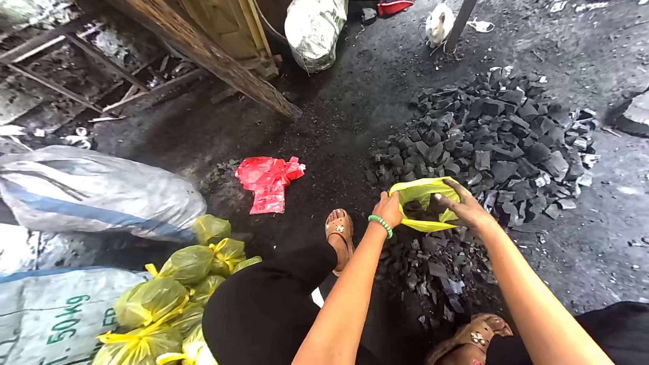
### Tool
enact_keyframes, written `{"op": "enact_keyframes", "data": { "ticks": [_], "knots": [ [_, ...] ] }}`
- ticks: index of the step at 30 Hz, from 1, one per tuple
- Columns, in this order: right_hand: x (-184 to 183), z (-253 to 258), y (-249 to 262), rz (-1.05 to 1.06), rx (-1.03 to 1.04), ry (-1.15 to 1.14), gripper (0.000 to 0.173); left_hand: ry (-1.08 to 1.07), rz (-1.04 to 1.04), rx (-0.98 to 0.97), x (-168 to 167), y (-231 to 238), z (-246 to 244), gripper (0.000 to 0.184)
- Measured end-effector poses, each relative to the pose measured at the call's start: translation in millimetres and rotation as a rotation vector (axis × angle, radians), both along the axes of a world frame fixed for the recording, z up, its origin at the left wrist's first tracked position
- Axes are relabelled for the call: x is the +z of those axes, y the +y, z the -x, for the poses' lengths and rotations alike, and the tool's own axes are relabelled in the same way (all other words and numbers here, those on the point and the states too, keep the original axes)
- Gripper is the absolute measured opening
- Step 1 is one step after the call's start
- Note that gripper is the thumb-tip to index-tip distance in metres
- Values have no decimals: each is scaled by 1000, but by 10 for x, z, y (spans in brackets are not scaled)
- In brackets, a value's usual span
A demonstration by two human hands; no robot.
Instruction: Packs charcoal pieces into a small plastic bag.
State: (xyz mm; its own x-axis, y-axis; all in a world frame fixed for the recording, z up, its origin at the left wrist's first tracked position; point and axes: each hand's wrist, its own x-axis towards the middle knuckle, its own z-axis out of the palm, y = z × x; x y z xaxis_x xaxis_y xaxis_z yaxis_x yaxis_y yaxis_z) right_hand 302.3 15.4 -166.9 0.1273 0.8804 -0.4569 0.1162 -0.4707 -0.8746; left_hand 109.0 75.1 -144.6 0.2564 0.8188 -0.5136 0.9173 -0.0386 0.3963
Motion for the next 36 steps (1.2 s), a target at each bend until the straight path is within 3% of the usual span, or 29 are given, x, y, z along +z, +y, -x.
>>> {"op": "enact_keyframes", "data": {
  "ticks": [5, 7, 11, 13, 14, 16, 17, 19, 22, 25, 30, 36],
  "knots": [
    [308, -268, 44, -95, 140, -294, 55, 155, -95, -229, 709, 53, -20, 32],
    [493, -313, 61, -161, 166, -280, 50, 107, -190, -233, 1007, 49, 24, 26],
    [792, -331, 35, -421, 40, 122, 40, -274, -388, -58, 1649, 33, 338, 29],
    [654, -271, 127, -550, -154, 284, 34, -595, -396, 177, 1860, -4, 535, 31],
    [515, -202, 179, -557, -206, 242, 34, -774, -367, 320, 1912, -42, 604, 31],
    [135, 17, 266, -494, -105, -27, 39, -1001, -315, 517, 1939, -60, 703, 27],
    [-77, 177, 291, -466, 24, -190, 40, -1002, -330, 515, 1934, -56, 736, 24],
    [-437, 623, 247, -420, 345, -488, 44, -779, -461, 332, 1926, -34, 796, 19],
    [-953, 1362, 170, -308, 790, -714, 66, -312, -597, 145, 1899, -12, 921, 21],
    [-1408, 1768, 210, -136, 1136, -827, 72, -379, -525, 249, 1819, -1, 1110, 20],
    [-1371, 1682, 246, 12, 1256, -898, 59, -673, -376, 507, 1825, -38, 1199, 24],
    [-1219, 1395, -128, -33, 1163, -882, 53, -879, -80, 554, 1806, -112, 1128, 38]
  ]
}}
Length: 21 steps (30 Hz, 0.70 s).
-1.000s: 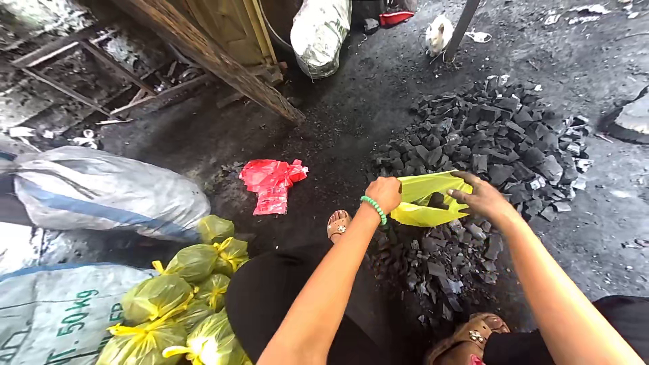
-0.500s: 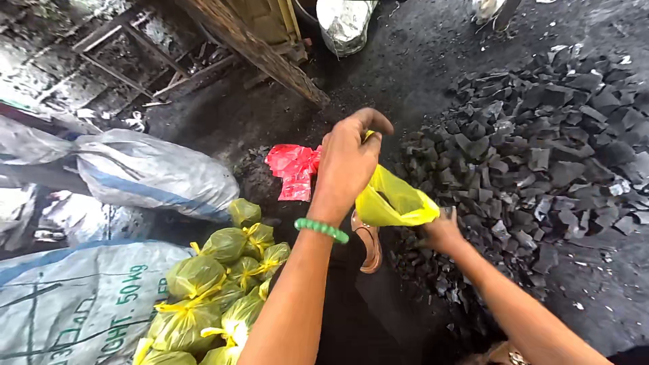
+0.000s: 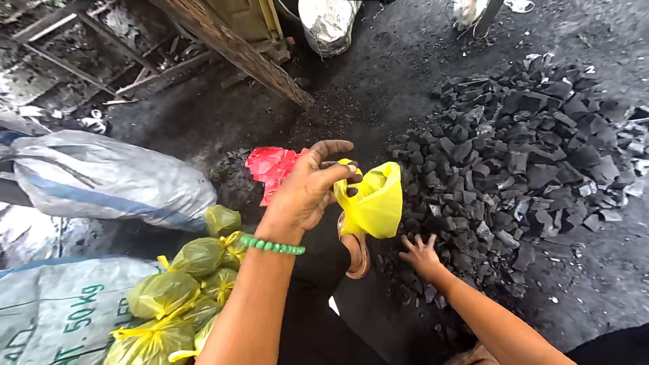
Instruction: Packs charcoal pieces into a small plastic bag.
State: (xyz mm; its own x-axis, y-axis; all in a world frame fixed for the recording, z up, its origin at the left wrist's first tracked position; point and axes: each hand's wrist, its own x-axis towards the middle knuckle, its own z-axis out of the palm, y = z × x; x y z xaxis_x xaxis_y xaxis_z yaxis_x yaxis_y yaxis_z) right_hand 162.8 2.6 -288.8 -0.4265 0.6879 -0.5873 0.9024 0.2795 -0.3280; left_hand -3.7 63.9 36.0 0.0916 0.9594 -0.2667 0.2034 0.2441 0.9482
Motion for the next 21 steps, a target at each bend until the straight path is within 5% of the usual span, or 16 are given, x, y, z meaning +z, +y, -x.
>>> {"op": "enact_keyframes", "data": {
  "ticks": [8, 14, 18, 21],
  "knots": [
    [24, -234, -142, 142, -170, -102, 56, -212, 169, -15, -91, -65, -162, 39],
    [98, -616, -337, 14, -127, 4, 65, -229, 133, -173, -104, -86, -346, 64],
    [244, -1009, -422, -229, -534, 311, 65, -178, 128, -220, -99, -103, -425, 67],
    [448, -1219, -350, -372, -1108, 816, 70, -131, 107, -278, -120, -111, -468, 74]
  ]
}}
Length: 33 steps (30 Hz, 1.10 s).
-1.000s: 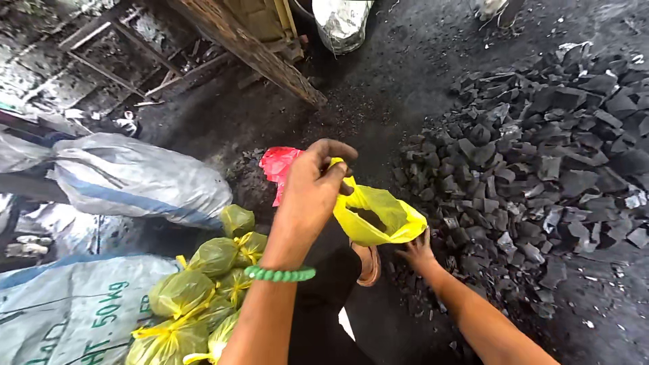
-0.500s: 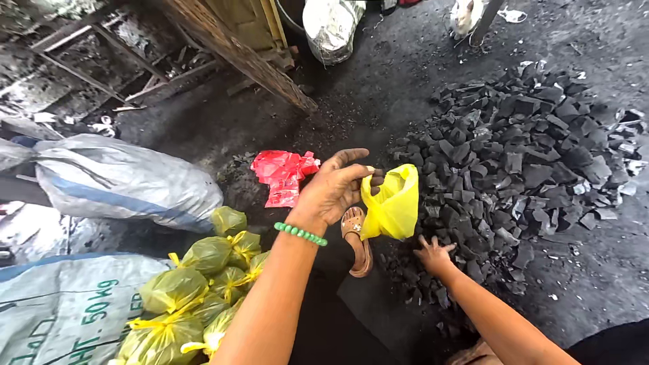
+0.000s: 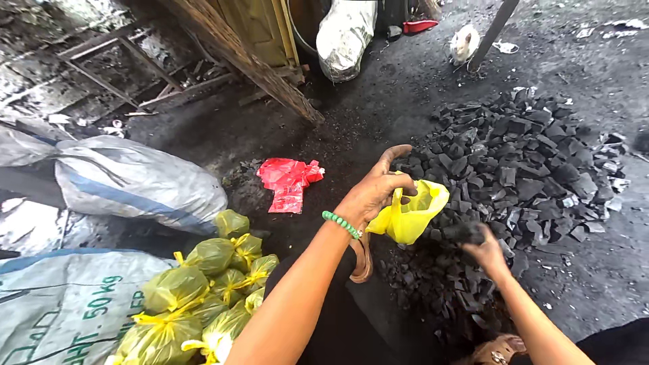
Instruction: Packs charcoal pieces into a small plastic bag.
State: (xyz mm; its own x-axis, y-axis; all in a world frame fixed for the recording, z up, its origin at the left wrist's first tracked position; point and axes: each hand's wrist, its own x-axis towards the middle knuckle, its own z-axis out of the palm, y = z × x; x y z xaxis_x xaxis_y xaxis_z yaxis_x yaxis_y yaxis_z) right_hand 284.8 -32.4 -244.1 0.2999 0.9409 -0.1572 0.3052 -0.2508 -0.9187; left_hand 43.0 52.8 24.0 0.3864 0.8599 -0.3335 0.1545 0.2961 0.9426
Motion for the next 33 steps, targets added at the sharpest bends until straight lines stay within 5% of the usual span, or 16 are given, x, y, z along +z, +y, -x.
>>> {"op": "enact_keyframes", "data": {
  "ticks": [3, 7, 9, 13, 18, 23, 26, 29, 33],
  "knots": [
    [514, -14, 144, -166, -416, 568, 86, 16, -47, -94, -67, -21, -97, 82],
    [1229, 185, 282, -508, -406, 1001, 55, -34, -84, -187, -172, -109, -291, 88],
    [1464, 340, 356, -601, -338, 1050, 70, -74, -110, -180, -122, -173, -406, 88],
    [1473, 481, 411, -524, -79, 903, 90, -158, -204, -149, 202, -311, -685, 83],
    [1745, 260, 127, -54, 295, 211, 53, -137, -255, -49, 602, -631, -896, 80],
    [2003, -116, -14, -204, 515, -213, 39, -105, -297, 17, 654, -798, -740, 74],
    [2180, -235, -163, -361, 526, 41, 24, -124, -309, 75, 754, -787, -556, 71],
    [2093, -329, -181, -455, 291, 473, 20, -172, -329, 100, 823, -707, -319, 71],
    [1261, -433, 8, -302, 140, 169, 30, -196, -307, 97, 717, -560, 10, 74]
  ]
}}
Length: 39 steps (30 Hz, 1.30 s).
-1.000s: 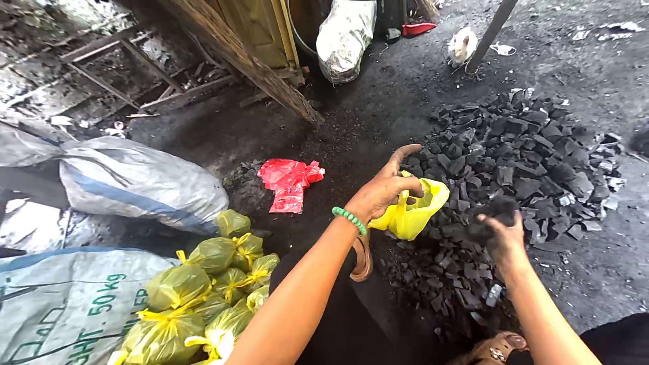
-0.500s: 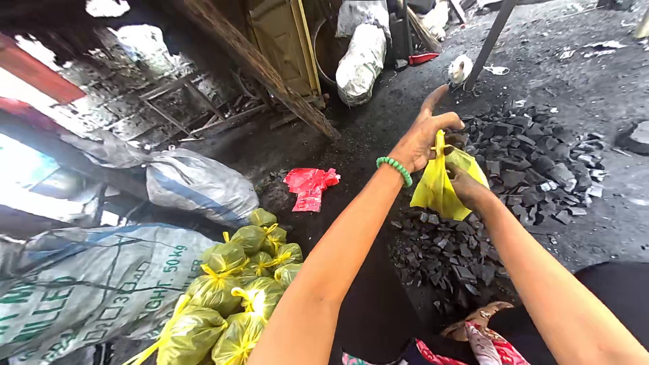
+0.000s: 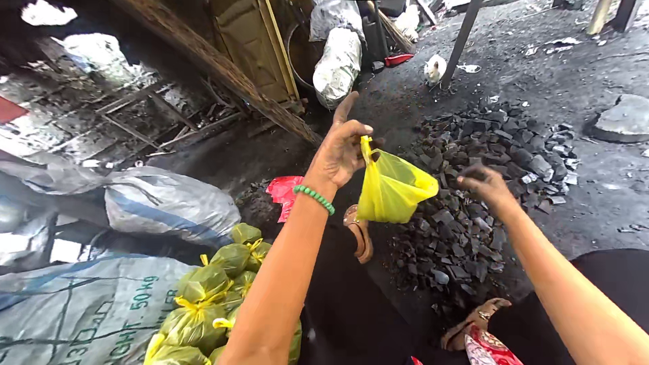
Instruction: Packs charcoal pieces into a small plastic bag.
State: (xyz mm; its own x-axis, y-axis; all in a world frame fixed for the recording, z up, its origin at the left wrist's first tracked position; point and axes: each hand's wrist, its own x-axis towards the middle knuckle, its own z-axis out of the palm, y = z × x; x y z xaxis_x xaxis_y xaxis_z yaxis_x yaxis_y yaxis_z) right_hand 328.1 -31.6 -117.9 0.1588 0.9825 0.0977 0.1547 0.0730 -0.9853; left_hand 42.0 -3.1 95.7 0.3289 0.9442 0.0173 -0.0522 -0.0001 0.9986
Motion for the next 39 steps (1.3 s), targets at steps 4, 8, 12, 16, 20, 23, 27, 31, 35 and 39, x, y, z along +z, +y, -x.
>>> {"op": "enact_keyframes", "data": {
  "ticks": [4, 8, 12, 16, 20, 23, 27, 31, 35, 39],
  "knots": [
    [-1010, 260, 200, 418, 243, -596, 68, 75, 69, 0, -255, 279, 241, 75],
    [-1357, 670, 274, 778, 215, -757, 100, 109, 132, 27, -584, 482, 445, 81],
    [-1596, 1147, 328, 816, 93, -764, 96, 170, 120, 104, -622, 491, 500, 75],
    [-1784, 1062, 323, 688, 177, -891, 60, 169, 88, 97, -600, 535, 459, 79],
    [-1792, 715, 123, 627, 307, -973, 49, 68, 110, 79, -630, 477, 381, 78],
    [-1774, 422, -59, 494, 158, -821, 50, 18, 120, 34, -689, 509, 230, 81],
    [-1497, 181, 58, 362, -315, -73, 50, 111, 154, -97, -787, 503, 15, 90],
    [-802, 181, -2, 33, -295, 796, 44, 212, 191, -255, -852, 517, -190, 92],
    [-332, 538, 53, -126, 88, 958, 53, 168, 252, -383, -896, 506, -339, 94],
    [-295, 1281, 105, 86, 102, 449, 50, 73, 274, -350, -937, 454, -384, 88]
  ]
}}
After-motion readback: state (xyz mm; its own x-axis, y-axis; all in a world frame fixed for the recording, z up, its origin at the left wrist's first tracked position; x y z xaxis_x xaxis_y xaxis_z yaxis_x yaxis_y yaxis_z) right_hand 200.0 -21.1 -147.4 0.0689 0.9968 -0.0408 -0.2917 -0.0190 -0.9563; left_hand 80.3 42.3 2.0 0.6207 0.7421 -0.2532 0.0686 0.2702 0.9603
